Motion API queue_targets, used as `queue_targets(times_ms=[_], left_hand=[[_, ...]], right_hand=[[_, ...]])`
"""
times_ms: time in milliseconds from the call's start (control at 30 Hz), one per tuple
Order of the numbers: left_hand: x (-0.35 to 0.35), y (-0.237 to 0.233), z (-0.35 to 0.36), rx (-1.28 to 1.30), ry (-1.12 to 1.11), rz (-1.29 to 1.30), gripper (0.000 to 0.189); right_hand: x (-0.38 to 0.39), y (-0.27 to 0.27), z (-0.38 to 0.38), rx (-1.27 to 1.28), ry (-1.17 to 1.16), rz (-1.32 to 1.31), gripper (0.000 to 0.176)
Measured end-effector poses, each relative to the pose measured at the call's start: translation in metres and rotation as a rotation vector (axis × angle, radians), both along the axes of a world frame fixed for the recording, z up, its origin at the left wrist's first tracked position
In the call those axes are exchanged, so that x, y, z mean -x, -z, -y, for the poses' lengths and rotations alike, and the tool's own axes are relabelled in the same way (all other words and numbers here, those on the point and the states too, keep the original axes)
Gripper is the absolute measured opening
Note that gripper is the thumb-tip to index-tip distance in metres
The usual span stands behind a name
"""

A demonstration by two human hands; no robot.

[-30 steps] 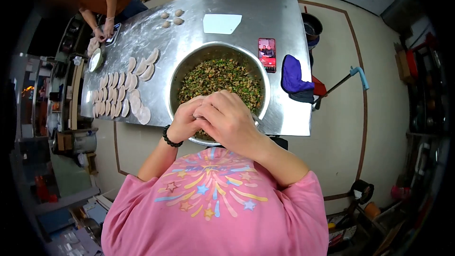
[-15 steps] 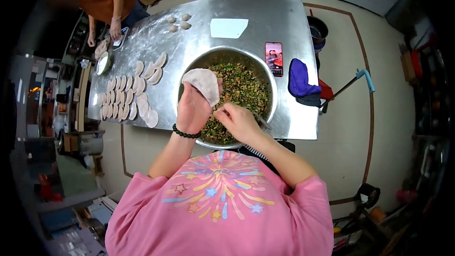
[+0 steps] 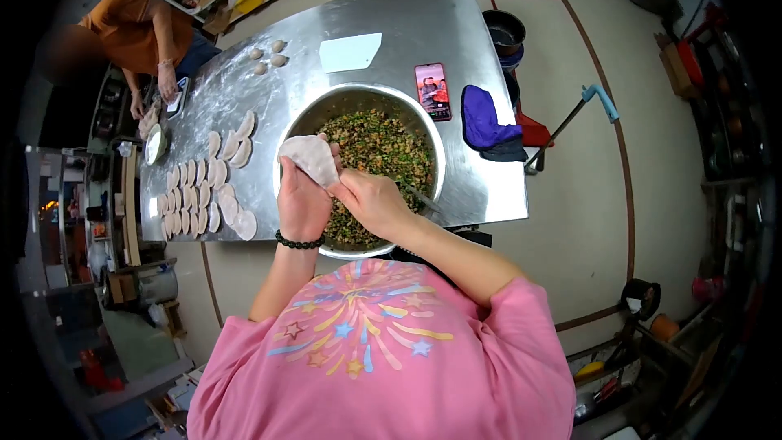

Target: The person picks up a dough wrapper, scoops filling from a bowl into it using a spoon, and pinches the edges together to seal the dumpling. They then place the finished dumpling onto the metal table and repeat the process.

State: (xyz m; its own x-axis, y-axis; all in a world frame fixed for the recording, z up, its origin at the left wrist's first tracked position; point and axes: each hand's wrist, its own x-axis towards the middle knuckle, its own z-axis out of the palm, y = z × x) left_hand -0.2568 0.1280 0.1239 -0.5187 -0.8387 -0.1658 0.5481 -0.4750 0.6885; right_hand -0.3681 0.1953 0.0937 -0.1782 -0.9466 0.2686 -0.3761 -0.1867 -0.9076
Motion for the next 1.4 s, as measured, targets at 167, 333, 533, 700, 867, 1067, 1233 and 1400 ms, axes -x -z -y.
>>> queue_targets(times_ms=[167,333,533,700,867,1067,1233,1400], left_hand=[[-0.004,0.006,0.001,0.004,0.016,0.022,0.051],[0.0,0.001,-0.006,-0.007,-0.015,0.057,0.047],[0.0,0.003,-0.009,0.004,0.012,0.073,0.044],[0.001,0.004,-0.012,-0.001,0.012,0.077,0.045],[-0.001,0.008,-0.014,0.009,0.004,0.13,0.046],[-0.002,0.01,-0.016,0.093,0.001,0.234,0.048],[-0.004,0.012,-0.017,0.141,0.012,0.265,0.049],[-0.007,0.013,-0.019,0.151,0.026,0.27,0.048]], right_hand=[[0.004,-0.003,-0.003,0.013,-0.069,-0.079,0.025],[0.003,-0.005,-0.004,0.142,0.059,-0.241,0.025],[0.006,-0.011,-0.005,0.145,0.069,-0.274,0.025],[0.007,-0.01,-0.006,0.15,0.062,-0.271,0.026],[0.01,-0.013,-0.008,0.147,0.032,-0.285,0.025],[0.011,-0.012,-0.008,0.136,0.04,-0.272,0.022],[0.012,-0.016,-0.009,0.12,0.078,-0.268,0.019],[0.015,-0.014,-0.009,0.14,0.04,-0.314,0.019]])
